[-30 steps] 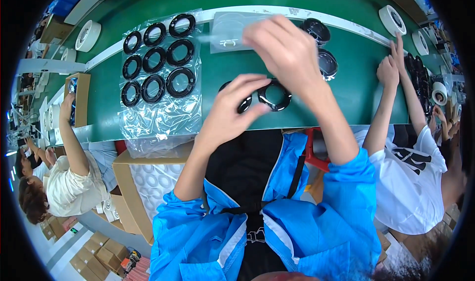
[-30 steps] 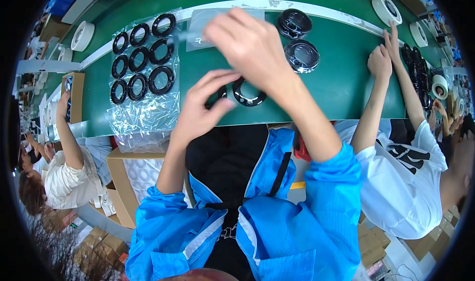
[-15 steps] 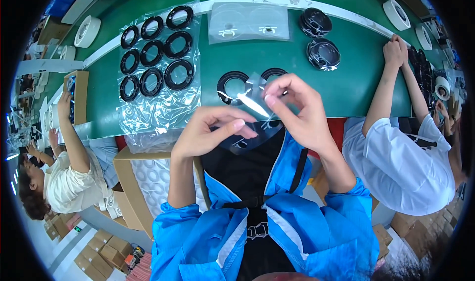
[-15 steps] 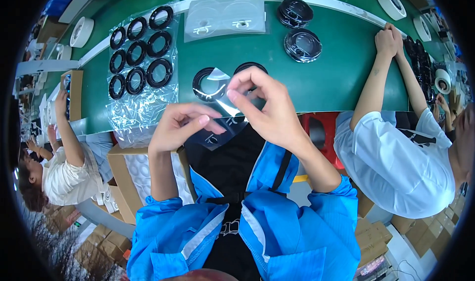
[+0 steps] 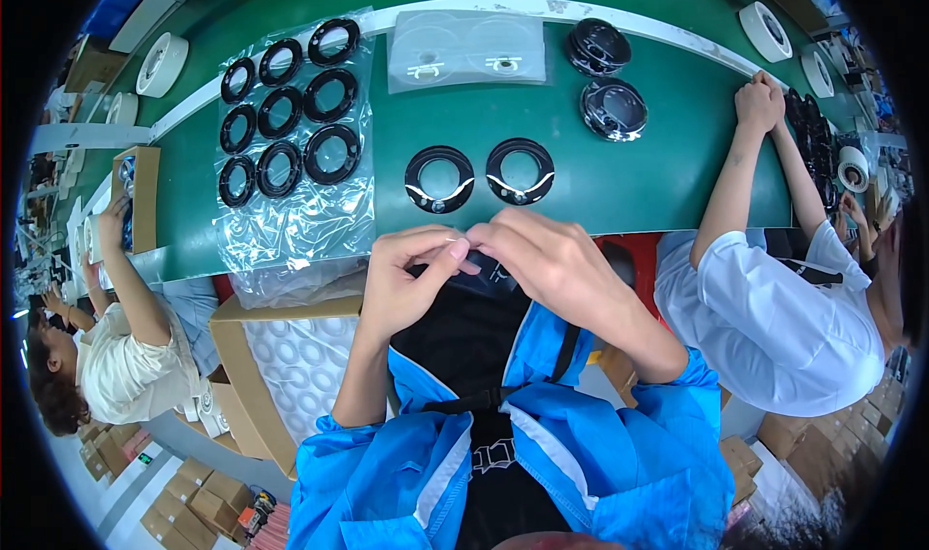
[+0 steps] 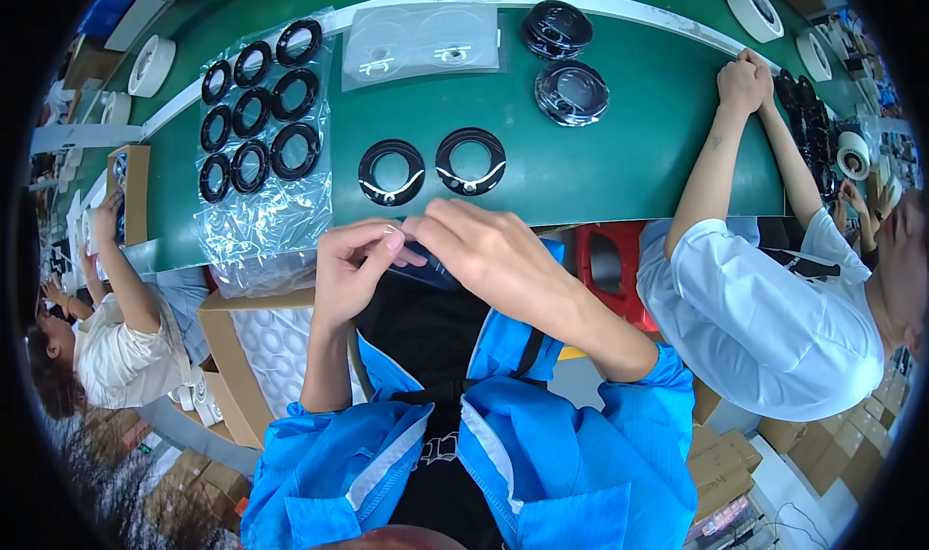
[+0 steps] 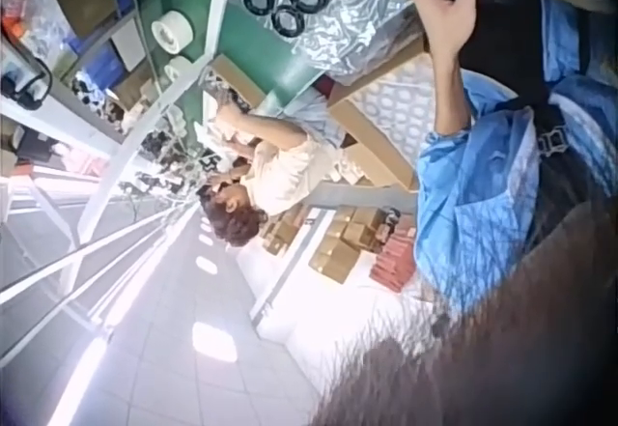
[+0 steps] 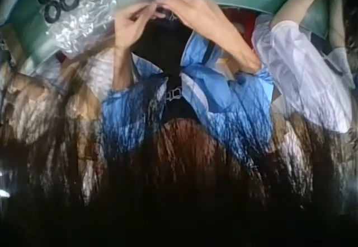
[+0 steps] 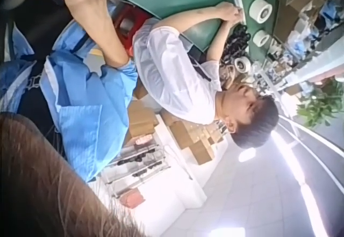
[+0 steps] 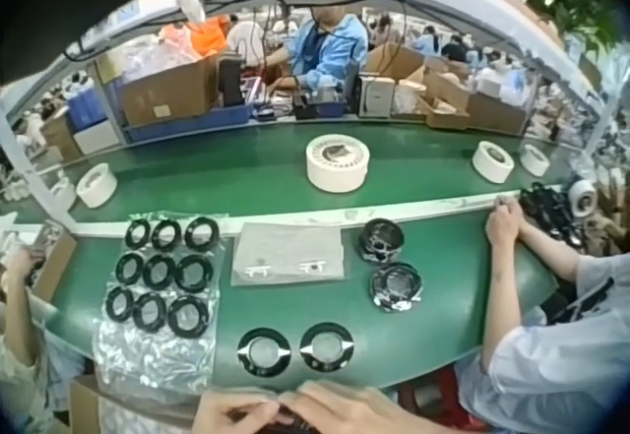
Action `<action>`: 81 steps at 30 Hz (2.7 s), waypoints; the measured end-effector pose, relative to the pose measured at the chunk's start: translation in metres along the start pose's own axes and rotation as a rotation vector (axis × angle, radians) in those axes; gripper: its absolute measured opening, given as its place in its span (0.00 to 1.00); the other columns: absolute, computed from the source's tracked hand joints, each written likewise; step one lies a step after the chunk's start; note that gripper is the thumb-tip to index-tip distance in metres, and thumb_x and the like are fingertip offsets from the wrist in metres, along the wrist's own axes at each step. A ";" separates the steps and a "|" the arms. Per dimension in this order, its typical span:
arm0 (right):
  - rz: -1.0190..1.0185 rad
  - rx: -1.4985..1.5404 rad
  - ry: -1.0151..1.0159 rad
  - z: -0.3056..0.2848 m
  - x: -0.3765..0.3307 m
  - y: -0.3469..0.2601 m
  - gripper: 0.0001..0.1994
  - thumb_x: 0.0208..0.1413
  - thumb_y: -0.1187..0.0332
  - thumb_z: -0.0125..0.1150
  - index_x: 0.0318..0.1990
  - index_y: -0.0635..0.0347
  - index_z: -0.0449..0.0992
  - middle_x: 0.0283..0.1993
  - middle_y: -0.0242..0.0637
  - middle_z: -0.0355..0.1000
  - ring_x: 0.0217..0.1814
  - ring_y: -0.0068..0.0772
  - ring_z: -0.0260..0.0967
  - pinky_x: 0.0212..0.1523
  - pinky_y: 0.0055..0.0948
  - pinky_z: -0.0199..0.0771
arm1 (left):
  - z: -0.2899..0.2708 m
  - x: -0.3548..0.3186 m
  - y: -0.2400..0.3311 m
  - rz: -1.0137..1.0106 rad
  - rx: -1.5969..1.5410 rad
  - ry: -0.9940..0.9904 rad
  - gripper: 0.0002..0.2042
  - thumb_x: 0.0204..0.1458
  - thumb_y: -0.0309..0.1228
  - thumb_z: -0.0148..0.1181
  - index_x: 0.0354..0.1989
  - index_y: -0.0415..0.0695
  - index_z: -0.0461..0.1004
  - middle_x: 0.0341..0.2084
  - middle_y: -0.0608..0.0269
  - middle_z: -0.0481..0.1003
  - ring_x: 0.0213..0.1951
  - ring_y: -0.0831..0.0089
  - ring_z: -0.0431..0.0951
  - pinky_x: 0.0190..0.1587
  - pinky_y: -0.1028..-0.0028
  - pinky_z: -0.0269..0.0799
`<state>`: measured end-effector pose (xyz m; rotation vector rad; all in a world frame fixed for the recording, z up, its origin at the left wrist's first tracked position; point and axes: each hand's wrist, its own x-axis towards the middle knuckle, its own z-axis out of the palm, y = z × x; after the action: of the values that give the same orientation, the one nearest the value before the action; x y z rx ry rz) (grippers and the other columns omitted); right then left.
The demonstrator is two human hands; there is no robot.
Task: Placing circular electronic components into individual plastic bags on an assembly line.
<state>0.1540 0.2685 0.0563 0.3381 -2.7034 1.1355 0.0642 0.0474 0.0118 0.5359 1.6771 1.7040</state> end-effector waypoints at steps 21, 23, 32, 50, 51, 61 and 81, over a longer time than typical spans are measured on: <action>0.583 0.650 0.485 -0.017 0.000 0.062 0.04 0.66 0.77 0.74 0.45 0.67 0.87 0.38 0.34 0.83 0.36 0.20 0.77 0.31 0.23 0.77 | 0.005 0.003 0.005 -0.028 0.346 0.084 0.08 0.68 0.27 0.68 0.42 0.33 0.87 0.45 0.54 0.90 0.30 0.71 0.89 0.31 0.74 0.81; 0.692 0.604 0.422 -0.009 -0.003 0.081 0.05 0.66 0.75 0.75 0.45 0.67 0.87 0.35 0.32 0.83 0.32 0.14 0.75 0.27 0.16 0.71 | 0.010 0.006 -0.007 0.072 0.407 0.077 0.07 0.66 0.26 0.69 0.42 0.33 0.87 0.46 0.54 0.90 0.33 0.68 0.90 0.34 0.72 0.82; 0.729 0.509 0.414 -0.001 -0.004 0.085 0.06 0.65 0.74 0.76 0.45 0.67 0.87 0.34 0.31 0.83 0.30 0.10 0.74 0.24 0.14 0.68 | 0.012 0.007 -0.018 0.217 0.480 0.068 0.06 0.61 0.25 0.73 0.41 0.34 0.87 0.48 0.54 0.90 0.46 0.60 0.92 0.49 0.68 0.85; 0.666 0.334 0.391 0.000 -0.006 0.080 0.10 0.63 0.74 0.79 0.49 0.67 0.88 0.41 0.34 0.84 0.36 0.15 0.78 0.26 0.17 0.73 | 0.013 0.006 -0.013 0.125 0.445 0.070 0.06 0.61 0.24 0.72 0.41 0.34 0.87 0.47 0.53 0.90 0.46 0.60 0.92 0.48 0.68 0.85; 0.633 0.281 0.384 -0.001 -0.006 0.077 0.11 0.62 0.74 0.79 0.50 0.67 0.88 0.43 0.35 0.85 0.37 0.16 0.79 0.27 0.18 0.75 | 0.013 0.006 -0.015 0.151 0.446 0.071 0.05 0.62 0.24 0.72 0.41 0.34 0.87 0.47 0.53 0.90 0.44 0.61 0.92 0.47 0.69 0.85; 0.530 0.658 -0.014 0.006 -0.033 0.004 0.22 0.56 0.77 0.80 0.59 0.62 0.85 0.49 0.41 0.85 0.45 0.32 0.84 0.37 0.27 0.82 | 0.012 -0.006 0.004 0.000 0.038 0.073 0.06 0.63 0.23 0.71 0.44 0.34 0.87 0.47 0.53 0.90 0.31 0.76 0.87 0.35 0.76 0.82; -0.345 -0.307 0.260 0.056 0.014 -0.019 0.16 0.48 0.71 0.75 0.45 0.65 0.89 0.45 0.43 0.85 0.46 0.38 0.85 0.44 0.36 0.90 | -0.011 -0.050 0.007 0.087 0.107 0.331 0.07 0.68 0.23 0.67 0.44 0.30 0.88 0.41 0.53 0.88 0.38 0.72 0.88 0.42 0.75 0.84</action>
<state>0.1411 0.2129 0.0341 0.5386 -2.4170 0.6130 0.0893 0.0040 0.0262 0.3953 2.0127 1.8515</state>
